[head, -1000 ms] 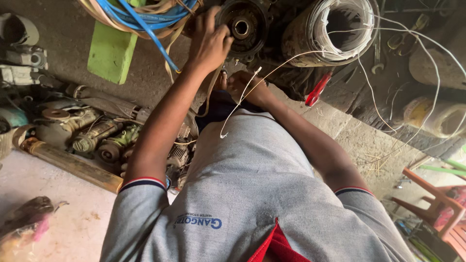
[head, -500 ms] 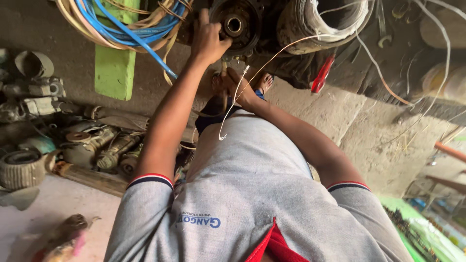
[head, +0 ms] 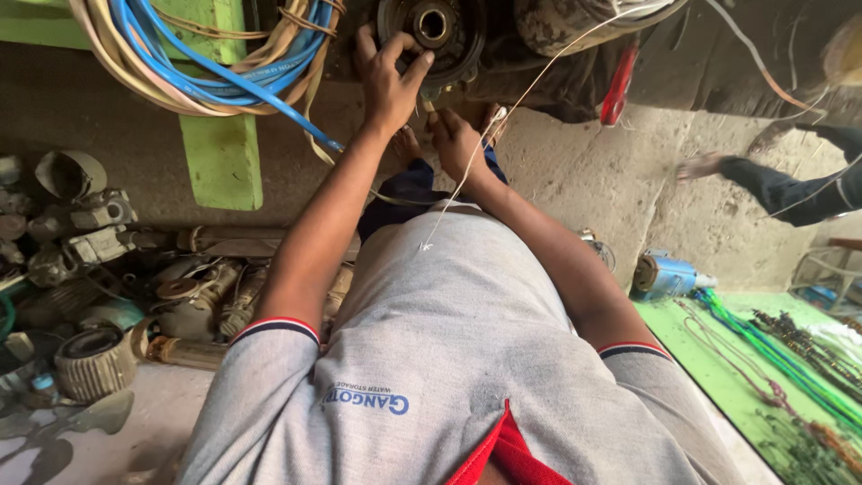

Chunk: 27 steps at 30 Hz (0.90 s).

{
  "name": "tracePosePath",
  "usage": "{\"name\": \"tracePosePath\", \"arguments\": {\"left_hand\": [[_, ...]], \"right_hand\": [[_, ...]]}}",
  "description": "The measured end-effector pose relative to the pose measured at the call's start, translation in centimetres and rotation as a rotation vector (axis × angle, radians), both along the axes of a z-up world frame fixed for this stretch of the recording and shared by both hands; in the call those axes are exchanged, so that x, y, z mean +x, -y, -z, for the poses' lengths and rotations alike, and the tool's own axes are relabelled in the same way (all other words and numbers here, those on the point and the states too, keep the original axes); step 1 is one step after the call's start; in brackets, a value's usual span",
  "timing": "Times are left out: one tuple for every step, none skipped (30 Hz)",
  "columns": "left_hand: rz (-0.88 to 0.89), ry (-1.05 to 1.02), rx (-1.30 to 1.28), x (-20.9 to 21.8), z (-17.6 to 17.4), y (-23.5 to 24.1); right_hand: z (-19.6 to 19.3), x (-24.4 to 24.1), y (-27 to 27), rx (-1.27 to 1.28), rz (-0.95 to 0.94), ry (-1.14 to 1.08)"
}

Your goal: The person works on a cylindrical electrical component, likely a motor, using pliers and a screwdriver. They strip wire insulation, adjust internal parts, and manipulate the component on a cluttered workshop floor.

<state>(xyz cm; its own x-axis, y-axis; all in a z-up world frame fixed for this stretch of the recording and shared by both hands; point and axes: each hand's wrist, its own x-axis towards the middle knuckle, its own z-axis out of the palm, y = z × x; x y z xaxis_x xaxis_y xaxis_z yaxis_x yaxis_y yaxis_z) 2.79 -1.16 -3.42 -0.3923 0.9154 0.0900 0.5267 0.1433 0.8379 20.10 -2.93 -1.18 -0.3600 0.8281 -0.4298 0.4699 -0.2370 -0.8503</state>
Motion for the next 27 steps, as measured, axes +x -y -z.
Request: {"name": "tracePosePath", "arguments": {"left_hand": [[-0.004, 0.027, 0.004, 0.2, 0.2, 0.2], [0.013, 0.004, 0.026, 0.4, 0.4, 0.6], [0.028, -0.022, 0.055, 0.5, 0.3, 0.6], [0.043, -0.048, 0.084, 0.5, 0.1, 0.6], [0.058, -0.107, 0.109, 0.2, -0.2, 0.5], [0.072, -0.166, 0.133, -0.2, -0.7, 0.4], [0.088, -0.218, 0.148, -0.2, -1.2, 0.9], [0.142, -0.255, 0.160, -0.4, -1.7, 1.4], [0.197, -0.295, 0.185, -0.9, -2.3, 1.1], [0.250, -0.335, 0.211, -1.5, -2.8, 0.6], [0.305, -0.343, 0.233, -2.2, -3.3, 0.5], [0.359, -0.351, 0.256, -2.9, -3.6, 0.3], [0.415, -0.361, 0.281, -3.7, -3.8, 0.0], [0.444, -0.342, 0.254, -4.4, -3.9, -0.4], [0.473, -0.318, 0.226, -4.6, -3.8, -0.7], [0.502, -0.294, 0.198, -4.7, -3.6, -0.8], [0.517, -0.292, 0.197, -4.8, -3.4, -1.3], [0.532, -0.290, 0.196, -4.7, -3.2, -1.7], [0.544, -0.287, 0.186, -4.6, -2.9, -1.4], [0.533, -0.294, 0.210, -4.4, -2.7, -1.1], [0.521, -0.302, 0.234, -4.2, -2.6, -0.7], [0.509, -0.311, 0.259, -3.9, -2.6, -0.1], [0.500, -0.324, 0.254, -3.9, -2.7, -0.4], [0.490, -0.336, 0.250, -3.9, -2.9, -0.6], [0.480, -0.341, 0.239, -3.7, -3.1, -0.6], [0.442, -0.370, 0.261, -3.6, -3.2, -0.9], [0.403, -0.396, 0.276, -3.7, -3.4, -1.1]], "right_hand": [[-0.3, 0.0, 0.0, -0.050, 0.016, 0.029], [-0.6, 0.0, -0.1, -0.101, 0.033, 0.058], [-0.9, 0.0, -0.4, -0.145, 0.047, 0.084], [-1.2, 0.1, -0.6, -0.079, 0.034, 0.080], [-1.4, 0.0, -0.9, -0.012, 0.021, 0.074], [-1.5, -0.1, -1.2, 0.056, 0.008, 0.068], [-1.6, 0.0, -0.9, 0.107, 0.000, 0.115], [-1.8, 0.3, -0.7, 0.157, -0.009, 0.162], [-1.8, 0.3, -1.0, 0.219, -0.016, 0.209], [-1.9, 0.4, -1.3, 0.240, -0.014, 0.201], [-2.0, 0.3, -1.1, 0.251, -0.020, 0.192], [-2.1, 0.2, -0.9, 0.262, -0.026, 0.183], [-2.2, 0.1, -0.8, 0.306, -0.036, 0.192], [-2.2, -0.1, -0.6, 0.351, -0.045, 0.202], [-2.3, 0.1, -0.5, 0.393, -0.056, 0.216], [-2.5, 0.3, -0.5, 0.360, -0.056, 0.217], [-2.5, 0.4, -1.0, 0.335, -0.056, 0.215], [-2.6, 0.5, -1.5, 0.310, -0.055, 0.214], [-2.6, 0.6, -1.7, 0.288, -0.066, 0.225], [-2.7, 0.8, -2.0, 0.267, -0.076, 0.236], [-2.8, 0.9, -2.2, 0.246, -0.087, 0.245], [-2.9, 1.0, -2.3, 0.262, -0.114, 0.248], [-3.1, 1.1, -2.9, 0.293, -0.134, 0.249], [-3.3, 1.1, -3.4, 0.323, -0.153, 0.250], [-3.4, 1.5, -3.3, 0.341, -0.139, 0.257], [-3.5, 1.7, -3.1, 0.359, -0.126, 0.264], [-3.5, 2.0, -2.6, 0.371, -0.115, 0.271]]}}
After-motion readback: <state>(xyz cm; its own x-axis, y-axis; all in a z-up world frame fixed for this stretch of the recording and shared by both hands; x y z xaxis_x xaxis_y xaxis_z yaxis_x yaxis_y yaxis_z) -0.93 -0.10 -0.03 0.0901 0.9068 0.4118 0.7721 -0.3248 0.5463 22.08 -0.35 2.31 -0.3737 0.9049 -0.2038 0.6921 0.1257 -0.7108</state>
